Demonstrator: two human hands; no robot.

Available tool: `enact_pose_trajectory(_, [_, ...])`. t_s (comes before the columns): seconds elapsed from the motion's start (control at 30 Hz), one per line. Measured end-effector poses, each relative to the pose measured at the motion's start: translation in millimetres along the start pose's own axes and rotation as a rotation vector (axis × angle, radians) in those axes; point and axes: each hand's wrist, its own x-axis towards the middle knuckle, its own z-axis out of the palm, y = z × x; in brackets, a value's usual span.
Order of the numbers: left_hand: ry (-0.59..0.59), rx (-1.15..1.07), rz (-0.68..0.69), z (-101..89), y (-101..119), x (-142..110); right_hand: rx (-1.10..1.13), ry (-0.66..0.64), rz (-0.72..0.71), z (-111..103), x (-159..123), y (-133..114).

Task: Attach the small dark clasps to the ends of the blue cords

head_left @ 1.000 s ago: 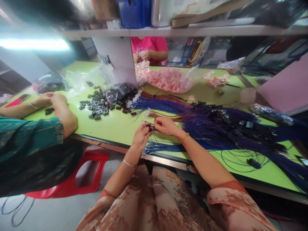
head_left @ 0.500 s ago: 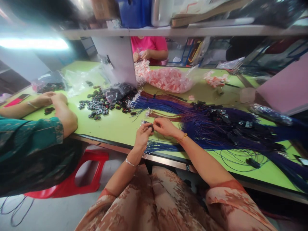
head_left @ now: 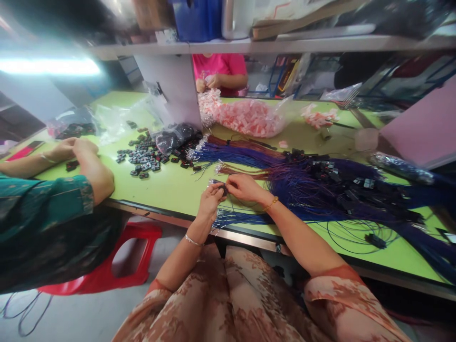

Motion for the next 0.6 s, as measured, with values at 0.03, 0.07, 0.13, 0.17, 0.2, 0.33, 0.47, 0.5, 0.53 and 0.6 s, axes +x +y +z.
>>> enact_pose_trajectory(0.03, [-0.001, -0.016, -0.009, -0.4, 0.3, 0.6, 0.007, 0.001, -0.021, -2.7, -0.4, 0.8])
enact_pose_trajectory(0.07, [-0.003, -0.03, -0.016, -1.0, 0.6, 1.3, 0.008, -0.007, -0.043, -5.2, -0.8, 1.8])
enact_pose_trajectory(0.13, [-0.009, -0.044, -0.026, -2.2, 1.0, 2.5, -0.004, -0.05, -0.082, -8.9, -1.8, 3.6])
enact_pose_trajectory(0.17, [-0.012, -0.045, -0.027, -2.8, 1.2, 2.9, -0.012, -0.077, -0.092, -9.8, -2.2, 4.2])
enact_pose_trajectory(0.2, [-0.016, -0.045, -0.026, -3.3, 1.3, 3.1, -0.013, -0.096, -0.094, -10.1, -2.4, 4.5])
enact_pose_trajectory(0.33, [-0.023, -0.042, -0.017, -3.7, 2.0, 2.1, 0.067, -0.114, -0.078, -8.7, -1.9, 2.8])
enact_pose_trajectory(0.47, [-0.027, -0.038, -0.02, -3.7, 2.7, 0.7, 0.103, -0.113, -0.084, -7.5, -0.8, 3.1])
enact_pose_trajectory(0.5, [-0.029, -0.037, -0.022, -3.9, 2.8, 0.5, 0.11, -0.114, -0.083, -7.0, -0.7, 4.0])
enact_pose_trajectory(0.53, [-0.033, -0.036, -0.024, -4.2, 2.7, 0.5, 0.119, -0.116, -0.083, -6.1, -0.5, 4.9])
enact_pose_trajectory(0.6, [-0.042, -0.033, -0.027, -4.6, 2.4, 0.6, 0.125, -0.111, -0.077, -3.0, -0.2, 6.1])
